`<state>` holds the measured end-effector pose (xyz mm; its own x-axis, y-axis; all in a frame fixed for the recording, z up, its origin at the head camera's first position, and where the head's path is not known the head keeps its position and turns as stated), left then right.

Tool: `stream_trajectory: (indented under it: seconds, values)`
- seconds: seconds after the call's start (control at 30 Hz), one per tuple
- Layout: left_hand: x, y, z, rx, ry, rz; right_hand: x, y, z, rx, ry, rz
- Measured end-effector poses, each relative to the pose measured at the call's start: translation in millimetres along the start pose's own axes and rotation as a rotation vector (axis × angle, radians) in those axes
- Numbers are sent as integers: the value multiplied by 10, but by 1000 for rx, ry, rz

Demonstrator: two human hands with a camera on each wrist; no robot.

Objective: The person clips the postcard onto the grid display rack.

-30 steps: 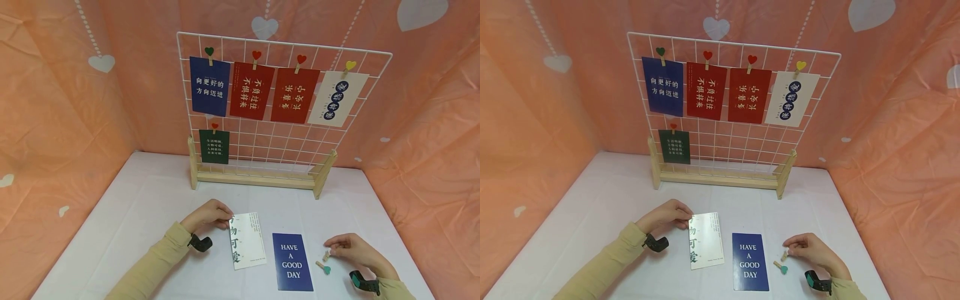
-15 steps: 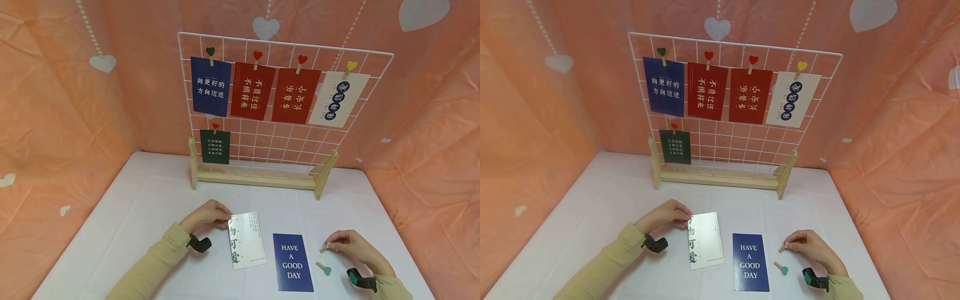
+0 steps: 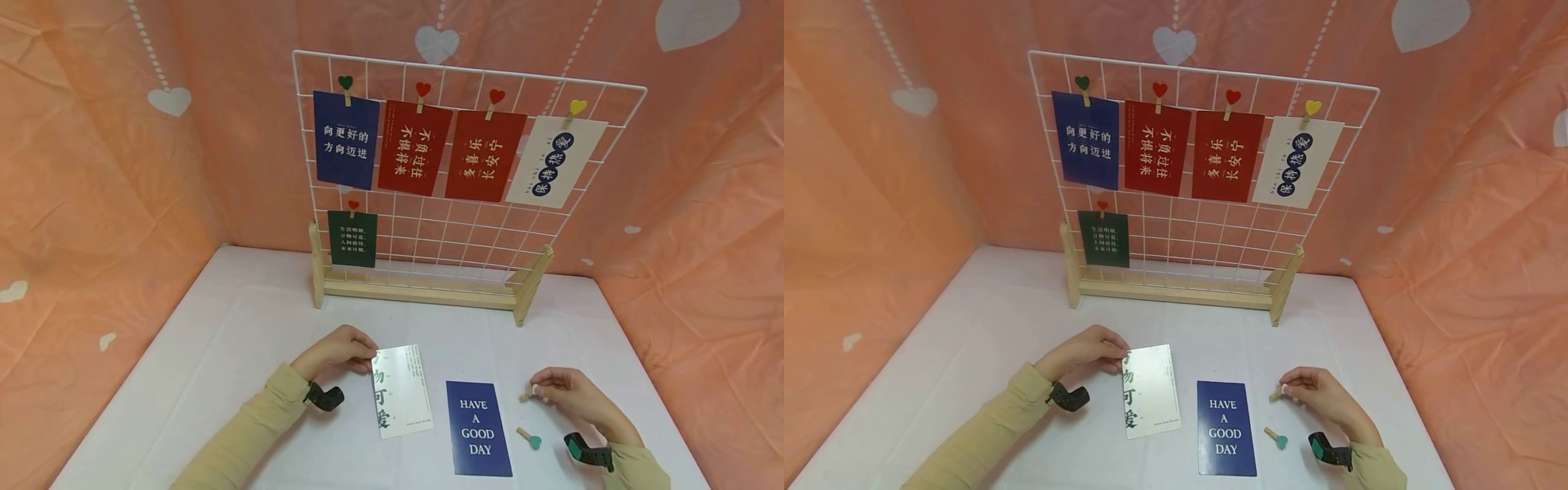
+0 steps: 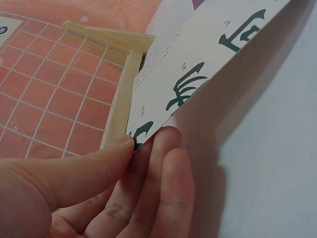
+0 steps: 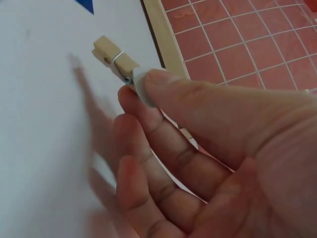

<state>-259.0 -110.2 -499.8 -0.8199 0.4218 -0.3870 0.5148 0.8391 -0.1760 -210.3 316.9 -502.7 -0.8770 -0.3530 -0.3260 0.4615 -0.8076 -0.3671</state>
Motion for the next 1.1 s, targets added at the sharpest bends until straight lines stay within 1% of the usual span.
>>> stream_trajectory:
  seconds: [0.27,0.47,0.67,0.87,1.0,1.1]
  values:
    - [-16,-21,-4,-6,9,-1,40,-3,132,14,-57,37]
    - [-39,-49,-60,14,34,-5,107,13,218,15,-102,43]
    - [-64,-71,-114,17,67,1,179,34,308,-3,-101,27]
    - [-76,-120,-174,8,104,0,265,57,397,7,-113,0]
    - [-72,-169,-209,2,116,-25,313,80,464,6,-133,-28]
    - [-67,-209,-240,-15,128,-57,343,101,515,-4,-146,-42]
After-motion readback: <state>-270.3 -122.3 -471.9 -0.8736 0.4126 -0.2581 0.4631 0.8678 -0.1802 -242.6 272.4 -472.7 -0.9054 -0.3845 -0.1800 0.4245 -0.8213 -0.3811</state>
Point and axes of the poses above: each hand's wrist, its own x-axis towards the middle knuckle, its own y-axis out of the palm, z = x × y, the point moved 5 cm from there along x, towards the middle knuckle, and after that the axes turned 2 degrees about x, right-handed, at the moved point
